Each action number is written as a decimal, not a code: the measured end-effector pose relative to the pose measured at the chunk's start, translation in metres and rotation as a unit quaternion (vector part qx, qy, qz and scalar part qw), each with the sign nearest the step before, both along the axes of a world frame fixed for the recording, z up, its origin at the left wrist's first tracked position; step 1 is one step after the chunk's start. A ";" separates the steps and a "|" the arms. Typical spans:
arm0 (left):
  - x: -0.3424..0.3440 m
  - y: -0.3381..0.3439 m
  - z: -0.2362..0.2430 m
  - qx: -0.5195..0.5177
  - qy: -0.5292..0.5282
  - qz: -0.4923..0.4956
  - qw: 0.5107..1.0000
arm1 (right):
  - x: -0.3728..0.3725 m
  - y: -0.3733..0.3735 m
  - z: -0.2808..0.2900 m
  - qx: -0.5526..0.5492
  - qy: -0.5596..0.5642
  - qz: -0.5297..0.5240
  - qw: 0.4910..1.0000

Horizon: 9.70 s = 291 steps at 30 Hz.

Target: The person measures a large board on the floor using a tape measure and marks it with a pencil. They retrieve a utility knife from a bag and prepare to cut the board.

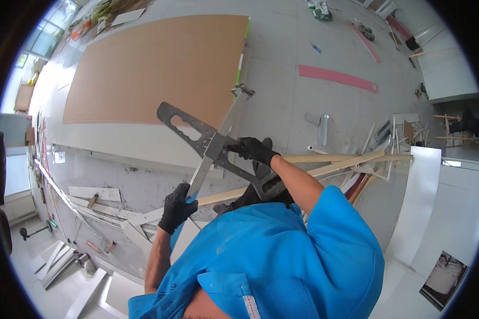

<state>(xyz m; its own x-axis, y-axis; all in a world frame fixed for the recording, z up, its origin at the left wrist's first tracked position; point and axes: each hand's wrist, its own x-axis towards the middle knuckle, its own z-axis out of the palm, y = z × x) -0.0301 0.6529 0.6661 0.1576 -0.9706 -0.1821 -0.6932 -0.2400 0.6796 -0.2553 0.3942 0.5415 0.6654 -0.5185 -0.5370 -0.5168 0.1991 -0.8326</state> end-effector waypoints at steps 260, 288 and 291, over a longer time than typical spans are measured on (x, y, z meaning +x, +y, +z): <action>-0.211 -0.672 -0.236 0.205 0.179 -0.058 0.961 | -0.124 -0.678 0.029 0.032 0.204 0.423 0.882; -0.008 -0.691 -0.096 -0.105 0.619 0.328 0.706 | 0.147 -0.631 0.075 -0.249 -0.156 0.424 0.857; -0.011 -0.688 -0.094 -0.093 0.509 0.341 0.785 | 0.155 -0.635 0.082 -0.195 -0.043 0.470 0.860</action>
<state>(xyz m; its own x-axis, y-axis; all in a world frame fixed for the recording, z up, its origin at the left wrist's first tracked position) -0.0413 -0.0348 0.5717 0.5181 -0.7477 -0.4153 0.4778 -0.1497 0.8656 -0.1002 -0.2407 0.6239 0.9175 0.1399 -0.3723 -0.2307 -0.5753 -0.7848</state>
